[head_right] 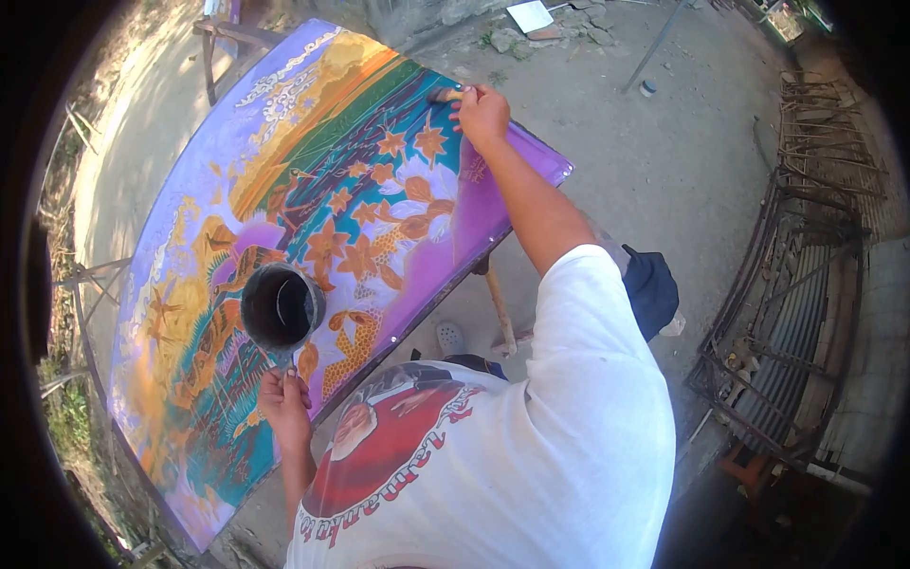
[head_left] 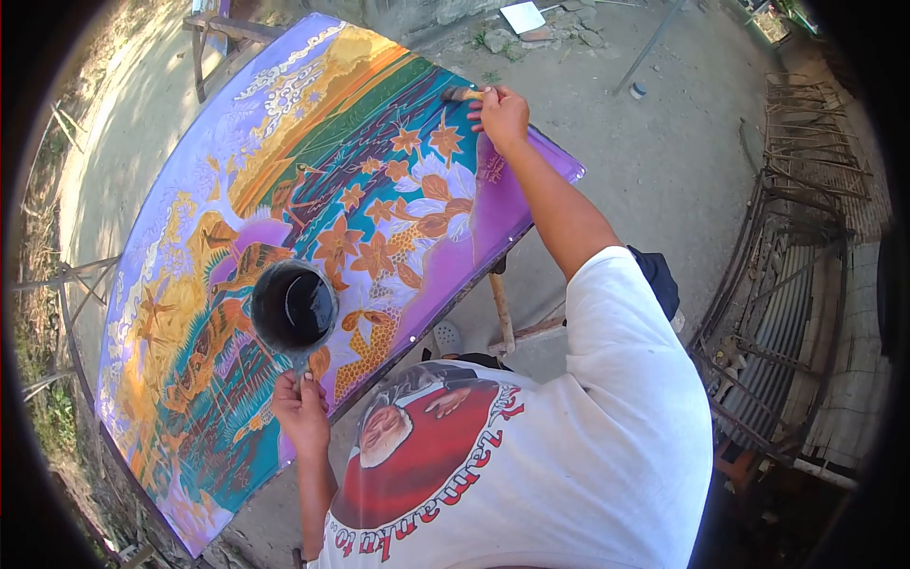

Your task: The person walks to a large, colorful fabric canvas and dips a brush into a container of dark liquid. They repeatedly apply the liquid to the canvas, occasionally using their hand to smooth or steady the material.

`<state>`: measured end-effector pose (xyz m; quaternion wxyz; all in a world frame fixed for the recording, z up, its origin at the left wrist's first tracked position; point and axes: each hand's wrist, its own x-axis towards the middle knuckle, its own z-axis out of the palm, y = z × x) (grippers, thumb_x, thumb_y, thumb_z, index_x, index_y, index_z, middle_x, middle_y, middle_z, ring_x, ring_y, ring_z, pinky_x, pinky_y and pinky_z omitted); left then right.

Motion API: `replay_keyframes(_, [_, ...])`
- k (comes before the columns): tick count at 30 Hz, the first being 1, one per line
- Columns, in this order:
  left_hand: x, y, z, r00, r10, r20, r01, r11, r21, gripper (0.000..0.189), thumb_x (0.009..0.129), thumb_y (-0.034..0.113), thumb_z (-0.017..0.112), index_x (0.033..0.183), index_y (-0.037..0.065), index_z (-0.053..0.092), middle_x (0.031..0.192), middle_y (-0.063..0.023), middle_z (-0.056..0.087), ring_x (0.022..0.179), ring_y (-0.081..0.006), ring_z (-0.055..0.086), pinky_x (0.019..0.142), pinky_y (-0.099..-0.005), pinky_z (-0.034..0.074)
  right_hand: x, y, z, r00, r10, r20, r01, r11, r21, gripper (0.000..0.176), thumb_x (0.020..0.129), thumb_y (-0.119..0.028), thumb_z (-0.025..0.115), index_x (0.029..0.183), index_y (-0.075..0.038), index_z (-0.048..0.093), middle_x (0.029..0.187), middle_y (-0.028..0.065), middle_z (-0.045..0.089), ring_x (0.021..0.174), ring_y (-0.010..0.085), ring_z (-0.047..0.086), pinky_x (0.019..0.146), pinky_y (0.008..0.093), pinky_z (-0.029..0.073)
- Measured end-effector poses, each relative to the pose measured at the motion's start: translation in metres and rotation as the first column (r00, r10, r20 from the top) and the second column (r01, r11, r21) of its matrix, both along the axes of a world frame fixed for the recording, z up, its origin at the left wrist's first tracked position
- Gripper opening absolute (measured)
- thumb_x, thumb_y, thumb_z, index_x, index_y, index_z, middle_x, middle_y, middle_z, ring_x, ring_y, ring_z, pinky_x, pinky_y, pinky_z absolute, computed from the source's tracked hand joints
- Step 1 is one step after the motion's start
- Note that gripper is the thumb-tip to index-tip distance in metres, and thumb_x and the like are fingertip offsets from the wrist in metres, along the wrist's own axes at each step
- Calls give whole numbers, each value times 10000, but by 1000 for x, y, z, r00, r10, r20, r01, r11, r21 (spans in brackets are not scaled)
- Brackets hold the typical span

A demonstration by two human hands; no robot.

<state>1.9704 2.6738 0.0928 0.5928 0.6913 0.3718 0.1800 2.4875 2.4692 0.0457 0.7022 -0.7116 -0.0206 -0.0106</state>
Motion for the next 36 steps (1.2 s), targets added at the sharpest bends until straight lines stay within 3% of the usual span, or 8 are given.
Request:
replay_keyframes(4, [2, -2, 2, 1000, 14, -20, -14, 1000, 4, 116, 1010, 110, 583, 999, 2, 543, 668, -6, 564, 507, -31, 459, 451, -198, 362, -32, 16, -3, 963, 242, -116, -242, 970, 13, 249, 1047, -154, 498, 1102, 22, 666, 851, 136, 723, 652, 183, 717, 470, 314, 570])
replay_keyframes(11, [-1, -4, 2, 1000, 16, -8, -16, 1000, -4, 95, 1012, 94, 576, 988, 10, 537, 672, -3, 556, 513, -32, 454, 457, -200, 355, 33, -17, 20, 982, -87, 170, 114, 981, -159, 268, 1050, -162, 497, 1137, 29, 663, 890, 141, 733, 675, 196, 727, 506, 300, 586])
replay_keyframes(18, [-6, 1, -2, 1000, -3, -7, 2, 1000, -4, 103, 1013, 100, 583, 1006, 9, 533, 676, -3, 554, 521, -31, 454, 457, -196, 351, -19, -50, 7, 996, -86, 33, 84, 995, 59, 246, 1034, -145, 518, 1099, 37, 671, 851, 139, 733, 632, 195, 719, 479, 303, 570])
replay_keyframes(20, [-6, 2, 1, 1000, -15, -8, 15, 1000, -5, 107, 1013, 102, 583, 1013, 7, 533, 678, -3, 555, 522, -30, 454, 457, -196, 351, -49, -53, -7, 986, 100, -132, -92, 994, 66, 252, 1041, -140, 508, 1092, 47, 669, 862, 146, 730, 635, 202, 717, 480, 309, 574])
replay_keyframes(23, [-5, 5, 3, 1000, -25, -8, 25, 1000, -3, 114, 1014, 106, 583, 1023, 4, 534, 682, -4, 556, 522, -30, 453, 457, -195, 351, -83, -53, -2, 964, 176, -197, -168, 984, 56, 249, 1042, -132, 503, 1094, 49, 666, 867, 152, 727, 635, 200, 713, 479, 315, 575])
replay_keyframes(26, [-8, 6, 2, 999, -45, -11, 45, 999, -7, 119, 1016, 110, 581, 1023, 1, 533, 684, -4, 558, 523, -29, 452, 457, -195, 351, -70, -65, -9, 999, 16, -34, -17, 1000, -6, 268, 1056, -151, 488, 1141, 51, 644, 907, 178, 723, 671, 218, 721, 514, 318, 590])
replay_keyframes(33, [-18, 9, 1, 999, -51, 11, 51, 999, -8, 106, 1017, 99, 572, 1005, 3, 527, 669, -3, 552, 512, -32, 446, 456, -197, 348, -89, -70, -9, 982, 134, -131, -133, 991, 16, 249, 1040, -126, 500, 1089, 50, 668, 851, 156, 721, 636, 193, 711, 486, 305, 575])
replay_keyframes(36, [-23, 9, 0, 999, -39, 7, 40, 999, -15, 106, 1015, 96, 576, 1001, 2, 528, 662, -1, 548, 509, -32, 443, 455, -197, 344, -94, -68, -9, 999, -27, -36, 28, 999, 38, 248, 1034, -127, 506, 1091, 54, 666, 835, 153, 720, 629, 192, 710, 483, 301, 569])
